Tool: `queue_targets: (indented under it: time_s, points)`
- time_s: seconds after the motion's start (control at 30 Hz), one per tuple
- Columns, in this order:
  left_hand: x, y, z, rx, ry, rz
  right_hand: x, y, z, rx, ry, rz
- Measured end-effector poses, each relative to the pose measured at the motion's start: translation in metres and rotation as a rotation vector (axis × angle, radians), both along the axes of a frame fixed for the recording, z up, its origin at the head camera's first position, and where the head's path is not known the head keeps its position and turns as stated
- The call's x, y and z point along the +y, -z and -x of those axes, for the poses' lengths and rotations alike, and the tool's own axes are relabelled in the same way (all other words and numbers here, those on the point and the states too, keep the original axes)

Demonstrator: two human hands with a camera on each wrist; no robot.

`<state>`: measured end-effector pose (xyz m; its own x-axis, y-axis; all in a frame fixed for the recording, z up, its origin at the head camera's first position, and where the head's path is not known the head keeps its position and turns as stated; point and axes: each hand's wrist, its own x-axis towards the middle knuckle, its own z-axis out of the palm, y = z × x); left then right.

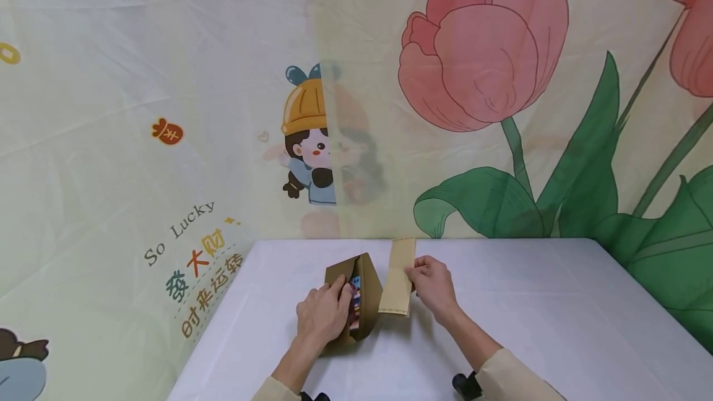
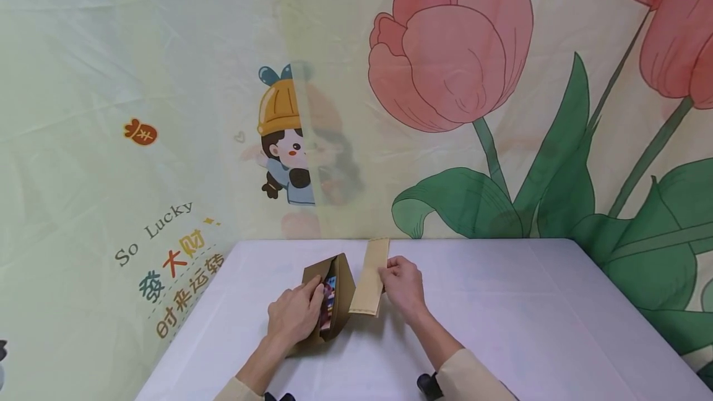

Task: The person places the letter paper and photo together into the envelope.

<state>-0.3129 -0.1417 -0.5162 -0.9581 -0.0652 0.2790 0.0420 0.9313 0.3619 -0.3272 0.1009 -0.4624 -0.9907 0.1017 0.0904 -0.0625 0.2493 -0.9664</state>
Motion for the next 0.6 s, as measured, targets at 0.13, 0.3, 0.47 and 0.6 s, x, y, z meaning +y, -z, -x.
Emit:
queue_targets:
  time_s: [0.13, 0.3, 0.47, 0.6]
  points:
    - [0.000, 0.000, 0.000, -0.003, -0.003, 0.007, -0.006, 0.000, 0.000, -0.003, -0.009, 0.014]
    - [0.001, 0.000, 0.000, -0.005, -0.005, 0.007, -0.014, -0.001, -0.002, 0.017, -0.027, 0.003]
    - [0.001, 0.000, 0.000, -0.004, -0.008, 0.005, -0.021, -0.003, -0.004, 0.022, -0.065, 0.005]
    - [0.000, -0.001, 0.000, -0.002, 0.000, 0.003, -0.024, -0.003, -0.006, -0.013, -0.114, 0.003]
